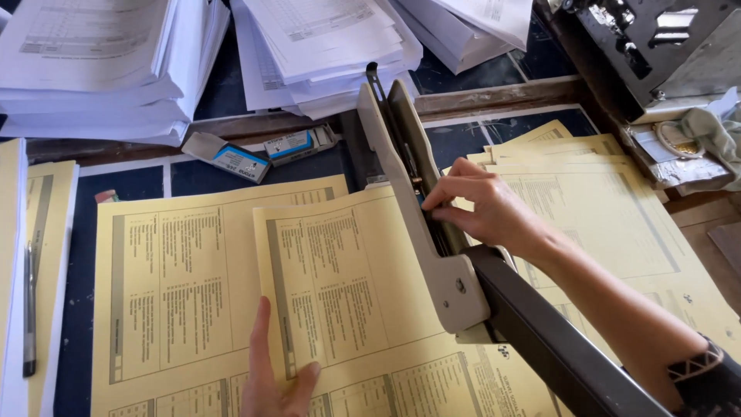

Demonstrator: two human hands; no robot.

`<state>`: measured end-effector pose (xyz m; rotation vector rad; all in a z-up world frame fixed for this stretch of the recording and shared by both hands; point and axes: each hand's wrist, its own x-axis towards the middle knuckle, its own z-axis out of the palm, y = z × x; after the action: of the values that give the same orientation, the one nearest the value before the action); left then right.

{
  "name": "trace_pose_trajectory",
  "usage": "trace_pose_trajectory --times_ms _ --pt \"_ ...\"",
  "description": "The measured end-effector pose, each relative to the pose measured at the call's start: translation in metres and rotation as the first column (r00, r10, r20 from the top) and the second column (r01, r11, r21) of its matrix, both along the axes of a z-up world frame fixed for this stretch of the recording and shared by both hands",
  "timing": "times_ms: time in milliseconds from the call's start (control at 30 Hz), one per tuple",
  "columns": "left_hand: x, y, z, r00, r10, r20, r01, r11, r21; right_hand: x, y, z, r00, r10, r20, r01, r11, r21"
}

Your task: The person is aligning and stapling stacks of yellow documents using a heavy-duty manual stapler.

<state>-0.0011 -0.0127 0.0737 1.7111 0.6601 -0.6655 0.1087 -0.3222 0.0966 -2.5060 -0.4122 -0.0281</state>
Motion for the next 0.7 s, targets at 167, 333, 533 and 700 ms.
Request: trace_pose_trajectory --times_ms 167,333,533,700 --pt "-0.006 0.003 -0.013 0.996 0.016 0.088 -0.012 0.999 -0.046 0.006 0.000 -0.005 1.000 -0.019 0.010 0.018 0.999 0.040" --pt "-0.004 0.004 -0.019 0.998 0.014 0.055 -0.010 0.998 -0.067 0.006 0.000 -0.005 1.000 -0.026 0.008 0.026 0.999 0.034" --pt "-0.004 0.004 -0.020 0.989 -0.003 0.151 0.012 0.998 -0.061 0.008 0.004 -0.006 0.998 -0.066 0.016 0.067 0.996 -0.052" --pt "-0.004 0.001 -0.009 0.997 0.001 0.079 -0.003 1.000 0.018 0.012 -0.002 -0.010 0.956 0.162 0.243 -0.129 0.981 -0.146"
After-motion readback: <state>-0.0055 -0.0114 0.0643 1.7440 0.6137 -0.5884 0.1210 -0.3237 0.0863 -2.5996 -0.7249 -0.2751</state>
